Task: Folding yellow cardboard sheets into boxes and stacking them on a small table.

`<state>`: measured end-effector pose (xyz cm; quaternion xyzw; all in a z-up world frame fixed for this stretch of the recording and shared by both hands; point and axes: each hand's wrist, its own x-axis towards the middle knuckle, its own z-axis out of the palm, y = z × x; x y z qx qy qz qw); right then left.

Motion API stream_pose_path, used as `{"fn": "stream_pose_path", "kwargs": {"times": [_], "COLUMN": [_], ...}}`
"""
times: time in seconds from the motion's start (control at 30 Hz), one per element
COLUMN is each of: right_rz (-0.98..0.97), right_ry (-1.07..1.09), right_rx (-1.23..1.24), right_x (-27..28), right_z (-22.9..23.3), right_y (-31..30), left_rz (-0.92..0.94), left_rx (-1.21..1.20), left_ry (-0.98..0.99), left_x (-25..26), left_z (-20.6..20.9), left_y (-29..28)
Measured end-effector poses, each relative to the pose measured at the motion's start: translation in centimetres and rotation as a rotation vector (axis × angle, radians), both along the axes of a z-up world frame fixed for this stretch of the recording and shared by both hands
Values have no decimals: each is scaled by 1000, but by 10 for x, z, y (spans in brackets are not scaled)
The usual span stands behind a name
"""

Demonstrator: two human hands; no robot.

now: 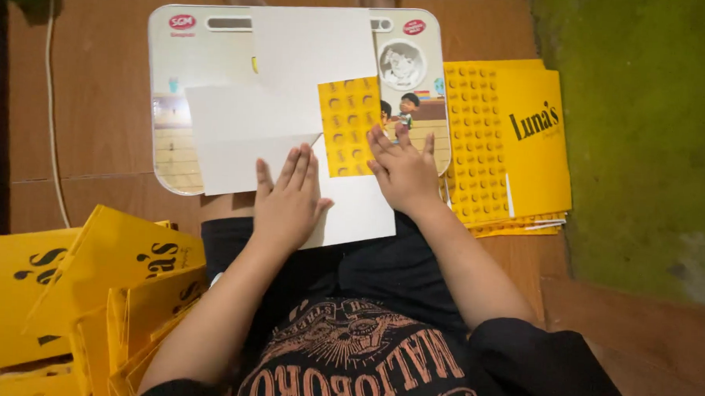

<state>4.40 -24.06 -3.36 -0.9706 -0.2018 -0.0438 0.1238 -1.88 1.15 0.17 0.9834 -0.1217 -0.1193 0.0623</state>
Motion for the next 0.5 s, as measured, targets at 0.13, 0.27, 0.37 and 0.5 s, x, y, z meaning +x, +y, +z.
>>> {"fn": "stream_pose_path", "kwargs": {"times": [0.13,0.27,0.37,0.5], "right_rz": [16,129,187,247], "right_ry": [55,-47,100,374], "right_rx": [100,221,295,61], "right_x": [19,29,38,35], "right_z": [-8,9,34,73], "right_y": [1,37,72,113], "left_rz": [115,633,813,774], "left_rx": [-338,-523,-864,-1131], "left_ry": [-559,-479,-284,-164], "left_x": [-11,2,20,23], "left_z": [25,12,-5,2], "left_y": [49,109,129,137]}}
